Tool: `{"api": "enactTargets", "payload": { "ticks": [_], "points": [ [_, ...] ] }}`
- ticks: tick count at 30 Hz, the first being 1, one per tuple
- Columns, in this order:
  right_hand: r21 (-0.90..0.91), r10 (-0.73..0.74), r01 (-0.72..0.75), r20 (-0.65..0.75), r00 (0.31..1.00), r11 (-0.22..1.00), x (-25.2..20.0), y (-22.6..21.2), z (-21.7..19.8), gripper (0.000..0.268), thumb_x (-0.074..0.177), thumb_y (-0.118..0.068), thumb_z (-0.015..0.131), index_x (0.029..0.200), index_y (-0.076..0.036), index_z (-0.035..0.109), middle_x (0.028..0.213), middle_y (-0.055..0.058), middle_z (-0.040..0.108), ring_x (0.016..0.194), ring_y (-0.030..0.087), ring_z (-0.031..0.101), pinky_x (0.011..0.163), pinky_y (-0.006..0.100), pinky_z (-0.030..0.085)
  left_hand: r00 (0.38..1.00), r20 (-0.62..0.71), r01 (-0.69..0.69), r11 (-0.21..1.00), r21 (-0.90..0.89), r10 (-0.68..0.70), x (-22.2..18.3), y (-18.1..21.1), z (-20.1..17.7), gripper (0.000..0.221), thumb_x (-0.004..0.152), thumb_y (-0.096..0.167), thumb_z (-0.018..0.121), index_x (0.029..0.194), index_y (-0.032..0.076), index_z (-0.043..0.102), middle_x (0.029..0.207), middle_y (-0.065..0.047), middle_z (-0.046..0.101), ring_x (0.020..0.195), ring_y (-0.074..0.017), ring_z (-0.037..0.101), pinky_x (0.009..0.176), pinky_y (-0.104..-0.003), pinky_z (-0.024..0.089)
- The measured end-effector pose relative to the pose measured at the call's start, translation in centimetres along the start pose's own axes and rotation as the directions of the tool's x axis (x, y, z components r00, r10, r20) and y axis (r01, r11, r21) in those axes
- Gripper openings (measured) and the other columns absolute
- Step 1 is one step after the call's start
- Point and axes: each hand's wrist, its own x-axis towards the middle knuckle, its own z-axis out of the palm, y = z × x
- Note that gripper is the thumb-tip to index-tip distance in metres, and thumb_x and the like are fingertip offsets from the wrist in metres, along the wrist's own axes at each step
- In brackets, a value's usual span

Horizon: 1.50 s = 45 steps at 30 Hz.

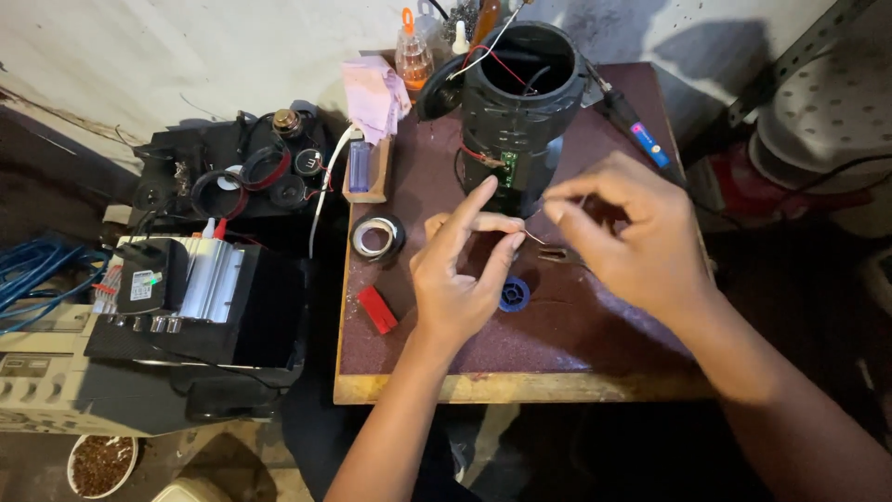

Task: Repairing an electronic device by stripping wires, twisting them together, and soldering connections.

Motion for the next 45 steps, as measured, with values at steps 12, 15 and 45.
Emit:
{"api": "enactTargets", "payload": {
  "ticks": [12,15,45],
  "points": [
    [-0.434,-0.347,0.596,0.527,0.776,0.675,1.4,-1.0,-0.9,0.045,0.090,0.003,0.067,0.131,-0.014,0.065,0.133,0.011,0.063,0.108,0.030,0.068,0.047,0.039,0.053,0.960,0.136,0.276,0.905,-0.324,-0.244,-0.6,-0.2,-0.5,0.095,0.091,-0.011,0.075,0.163,0.009,0.015,0.121,-0.015,0.059,0.100,-0.0257,0.072,0.098,-0.037,0.067],
    [-0.429,-0.363,0.687,0.619,0.697,0.587,2.2,-0.7,-1.0,0.045,0.085,0.001,0.068,0.128,-0.014,0.069,0.121,0.009,0.061,0.093,0.028,0.065,0.049,0.040,0.055,0.966,0.134,0.252,0.917,-0.310,-0.221,-0.7,-0.4,-0.5,0.096,0.093,-0.009,0.074,0.163,0.006,0.010,0.123,-0.018,0.058,0.104,-0.0232,0.069,0.097,-0.035,0.064],
    [-0.456,-0.757,0.794,0.322,0.569,0.403,0.4,2.4,0.8,0.017,0.103,-0.003,0.060,0.092,-0.004,0.073,0.090,0.009,0.064,0.064,0.018,0.057,0.053,0.028,0.045,0.992,0.085,0.094,0.995,0.012,-0.095,-0.2,-0.4,-0.1,0.057,0.098,0.006,0.063,0.153,0.006,0.048,0.099,0.001,0.081,0.094,-0.0210,0.077,0.099,-0.031,0.044]
  ]
}}
